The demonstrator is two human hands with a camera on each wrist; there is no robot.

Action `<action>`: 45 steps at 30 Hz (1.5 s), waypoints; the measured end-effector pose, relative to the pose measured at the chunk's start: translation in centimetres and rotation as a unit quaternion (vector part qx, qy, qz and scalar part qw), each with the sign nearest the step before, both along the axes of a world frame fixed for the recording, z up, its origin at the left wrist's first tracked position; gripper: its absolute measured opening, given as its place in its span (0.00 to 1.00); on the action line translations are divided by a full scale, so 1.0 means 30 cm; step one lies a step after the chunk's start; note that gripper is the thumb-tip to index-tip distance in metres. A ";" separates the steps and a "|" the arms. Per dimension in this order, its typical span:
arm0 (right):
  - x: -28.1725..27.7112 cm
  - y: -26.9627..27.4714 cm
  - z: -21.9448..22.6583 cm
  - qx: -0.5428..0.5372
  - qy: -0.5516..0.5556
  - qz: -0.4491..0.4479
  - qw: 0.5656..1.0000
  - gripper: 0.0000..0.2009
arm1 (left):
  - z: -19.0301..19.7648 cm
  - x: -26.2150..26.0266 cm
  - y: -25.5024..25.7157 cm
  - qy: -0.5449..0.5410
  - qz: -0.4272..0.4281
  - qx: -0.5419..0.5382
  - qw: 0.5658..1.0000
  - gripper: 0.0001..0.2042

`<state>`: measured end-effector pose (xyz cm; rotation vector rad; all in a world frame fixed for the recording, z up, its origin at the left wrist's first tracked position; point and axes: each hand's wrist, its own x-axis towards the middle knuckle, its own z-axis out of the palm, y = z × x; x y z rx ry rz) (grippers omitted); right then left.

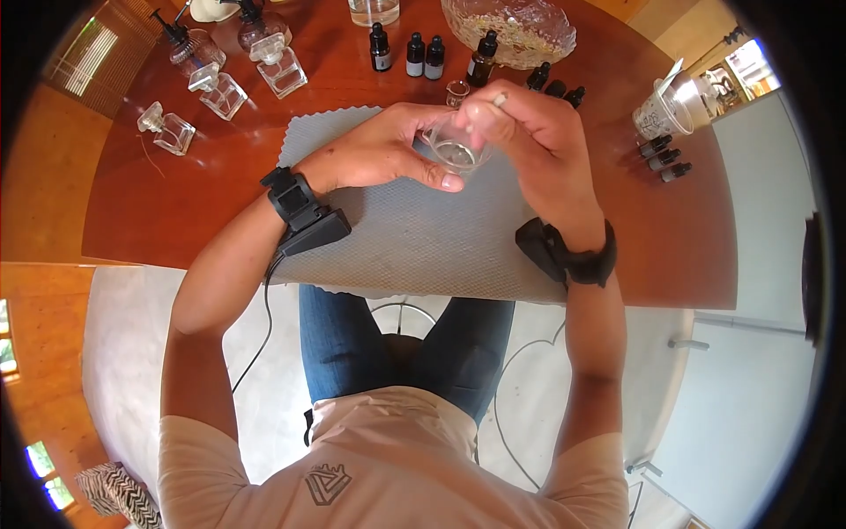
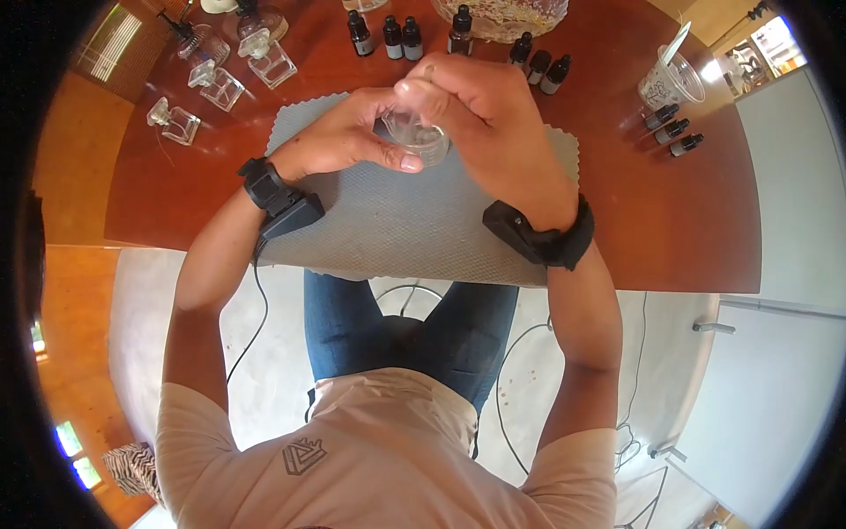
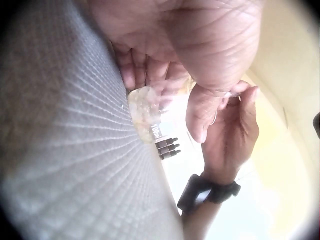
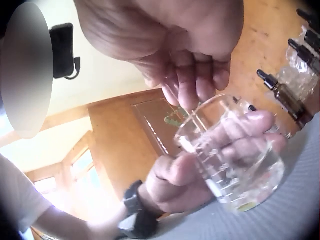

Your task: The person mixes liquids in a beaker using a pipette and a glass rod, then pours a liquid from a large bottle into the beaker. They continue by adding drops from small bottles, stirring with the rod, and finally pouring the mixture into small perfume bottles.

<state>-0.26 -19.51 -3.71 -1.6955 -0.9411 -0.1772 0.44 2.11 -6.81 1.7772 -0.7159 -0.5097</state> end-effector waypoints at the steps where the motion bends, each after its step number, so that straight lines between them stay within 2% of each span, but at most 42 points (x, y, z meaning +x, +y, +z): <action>1: 0.004 -0.010 -0.004 -0.005 0.005 -0.027 1.000 0.09 | -0.009 -0.002 -0.005 0.005 0.004 -0.021 1.000 0.32; 3: 0.018 -0.044 -0.003 -0.016 0.012 -0.078 0.997 0.09 | -0.023 -0.004 -0.014 0.011 0.015 -0.064 0.998 0.32; 6: 0.012 -0.062 0.017 -0.017 0.062 0.018 0.998 0.09 | -0.013 -0.009 -0.007 0.005 0.018 -0.058 0.998 0.32; 9: -0.006 -0.012 0.018 -0.031 0.040 0.054 0.997 0.09 | -0.001 0.000 0.000 0.013 0.001 -0.021 1.000 0.33; 12: 0.016 -0.018 -0.018 0.012 -0.010 -0.058 0.998 0.10 | -0.015 -0.002 -0.007 0.000 0.002 -0.049 0.999 0.32; 15: 0.011 -0.069 0.033 -0.002 0.074 -0.015 0.997 0.10 | -0.008 -0.017 -0.014 0.027 0.023 -0.079 0.996 0.31; 18: -0.002 -0.025 0.017 -0.026 0.058 0.016 0.998 0.10 | -0.011 0.001 -0.002 0.005 0.000 -0.036 0.999 0.31; 21: 0.008 -0.012 -0.005 0.033 0.012 -0.053 0.998 0.10 | -0.014 -0.003 -0.008 0.031 0.000 -0.072 0.997 0.31; 27: -0.001 -0.032 0.018 -0.013 0.042 0.005 0.999 0.10 | -0.009 0.003 -0.003 0.016 0.002 -0.045 0.999 0.32; 30: 0.024 -0.030 -0.007 -0.010 -0.019 -0.093 0.995 0.11 | 0.003 -0.009 -0.008 0.026 0.011 -0.063 0.998 0.32; 33: 0.010 -0.052 0.026 -0.035 0.004 -0.016 0.999 0.10 | 0.003 -0.009 -0.007 0.030 0.014 -0.055 0.998 0.32; 36: 0.013 -0.037 0.012 0.019 0.019 -0.040 0.999 0.10 | 0.006 -0.013 -0.008 0.057 0.020 -0.054 0.997 0.32; 39: 0.022 -0.050 0.014 -0.012 -0.006 -0.042 0.999 0.10 | -0.010 -0.007 -0.009 0.018 0.023 -0.054 0.998 0.32; 42: 0.003 -0.038 0.027 0.014 0.021 -0.001 1.000 0.10 | 0.003 -0.007 -0.004 0.031 0.012 -0.043 0.999 0.33; 45: 0.013 -0.039 0.022 0.015 0.010 -0.071 0.997 0.11 | -0.009 -0.007 -0.009 0.015 0.015 -0.067 0.998 0.32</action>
